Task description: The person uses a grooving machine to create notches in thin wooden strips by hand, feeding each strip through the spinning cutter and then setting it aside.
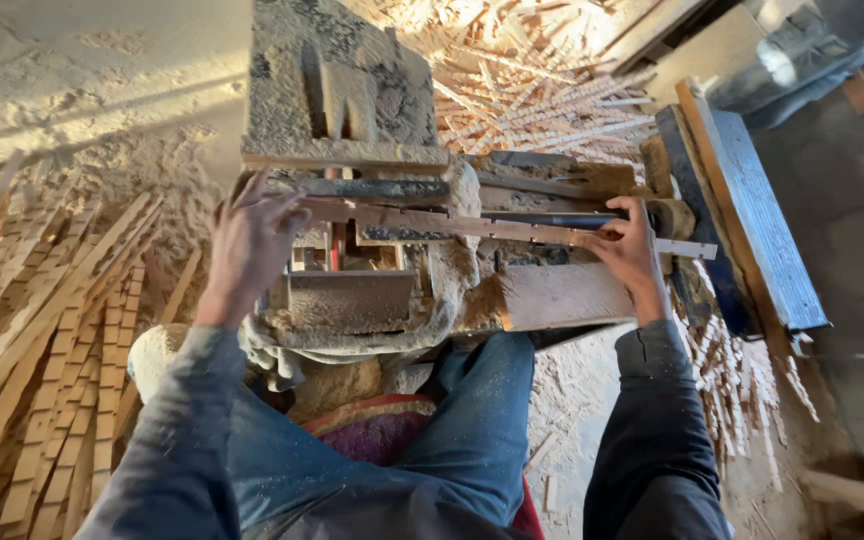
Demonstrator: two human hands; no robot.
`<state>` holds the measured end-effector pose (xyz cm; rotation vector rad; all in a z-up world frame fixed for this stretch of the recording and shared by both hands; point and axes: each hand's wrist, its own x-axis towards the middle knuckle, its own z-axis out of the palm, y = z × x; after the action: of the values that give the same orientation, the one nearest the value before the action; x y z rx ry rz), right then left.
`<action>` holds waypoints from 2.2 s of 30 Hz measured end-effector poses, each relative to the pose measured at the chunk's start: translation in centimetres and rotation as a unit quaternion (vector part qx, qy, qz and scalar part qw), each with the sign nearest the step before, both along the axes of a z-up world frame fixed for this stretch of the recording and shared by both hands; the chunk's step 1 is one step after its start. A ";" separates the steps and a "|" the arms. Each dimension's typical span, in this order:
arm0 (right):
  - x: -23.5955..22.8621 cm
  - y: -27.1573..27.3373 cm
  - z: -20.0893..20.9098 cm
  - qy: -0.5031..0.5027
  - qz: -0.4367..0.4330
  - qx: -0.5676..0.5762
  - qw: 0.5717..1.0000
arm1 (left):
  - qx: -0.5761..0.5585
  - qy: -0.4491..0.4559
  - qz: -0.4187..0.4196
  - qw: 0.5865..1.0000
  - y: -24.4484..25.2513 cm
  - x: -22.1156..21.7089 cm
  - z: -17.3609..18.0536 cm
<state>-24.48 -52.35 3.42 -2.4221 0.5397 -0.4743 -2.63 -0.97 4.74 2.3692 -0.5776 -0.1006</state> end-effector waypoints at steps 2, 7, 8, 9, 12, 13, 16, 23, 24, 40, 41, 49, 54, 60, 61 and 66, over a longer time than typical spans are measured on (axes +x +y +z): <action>-2.5 0.6 1.7 0.031 0.010 0.031 0.999 | -0.177 -0.032 -0.062 0.982 1.2 -0.4 -1.5; -2.8 5.7 8.0 -0.104 0.027 -0.028 0.994 | -0.381 0.247 0.011 0.891 3.2 -5.4 3.2; -2.7 7.2 9.2 -0.120 0.043 -0.143 0.981 | -0.458 0.325 0.037 0.826 3.8 -6.3 2.9; -3.0 9.2 9.1 -0.119 0.034 -0.143 0.982 | -0.455 0.329 0.030 0.827 4.4 -7.6 2.6; -3.5 15.5 6.9 -0.312 -0.149 -0.097 0.933 | -0.469 0.378 0.090 0.793 5.7 -11.3 0.8; -3.8 17.9 5.0 -0.280 -0.123 0.079 0.949 | -0.504 0.407 0.108 0.754 5.8 -12.8 -0.5; -4.7 26.6 2.3 -0.188 0.057 0.359 0.913 | -0.538 0.471 0.155 0.682 5.3 -17.2 -2.3; -7.9 37.8 -0.2 -0.143 0.133 0.508 0.839 | -0.642 0.484 0.064 0.591 3.0 -26.9 -13.1; -8.2 37.3 -0.2 -0.144 0.133 0.508 0.839 | -0.642 0.485 0.063 0.590 3.1 -27.7 -14.9; 12.8 8.6 3.8 -0.220 0.012 0.373 0.901 | -0.390 0.583 0.037 0.712 -3.1 -27.9 -11.4; 12.9 9.1 3.6 -0.234 0.014 0.375 0.897 | -0.387 0.586 0.029 0.711 -3.7 -27.9 -11.9; 10.8 10.8 2.0 -0.183 0.014 0.395 0.900 | -0.308 0.652 -0.188 0.667 -4.9 -24.8 -10.6; 7.4 13.7 2.9 -0.169 0.024 0.399 0.901 | -0.311 0.688 -0.092 0.650 -4.1 -25.2 -7.9; 0.7 19.9 3.5 -0.165 -0.012 0.359 0.919 | -0.180 0.671 -0.204 0.690 1.0 -25.1 -3.8; -0.4 21.0 3.6 -0.163 -0.017 0.358 0.919 | -0.231 0.654 -0.208 0.690 2.3 -25.7 -3.6; -4.5 26.3 3.3 -0.173 -0.052 0.347 0.920 | -0.313 0.535 -0.226 0.752 8.3 -26.3 -3.5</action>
<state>-28.94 -26.08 6.74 -1.5956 0.5634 -0.6151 -28.98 7.37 1.22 1.1496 -0.4569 -1.1892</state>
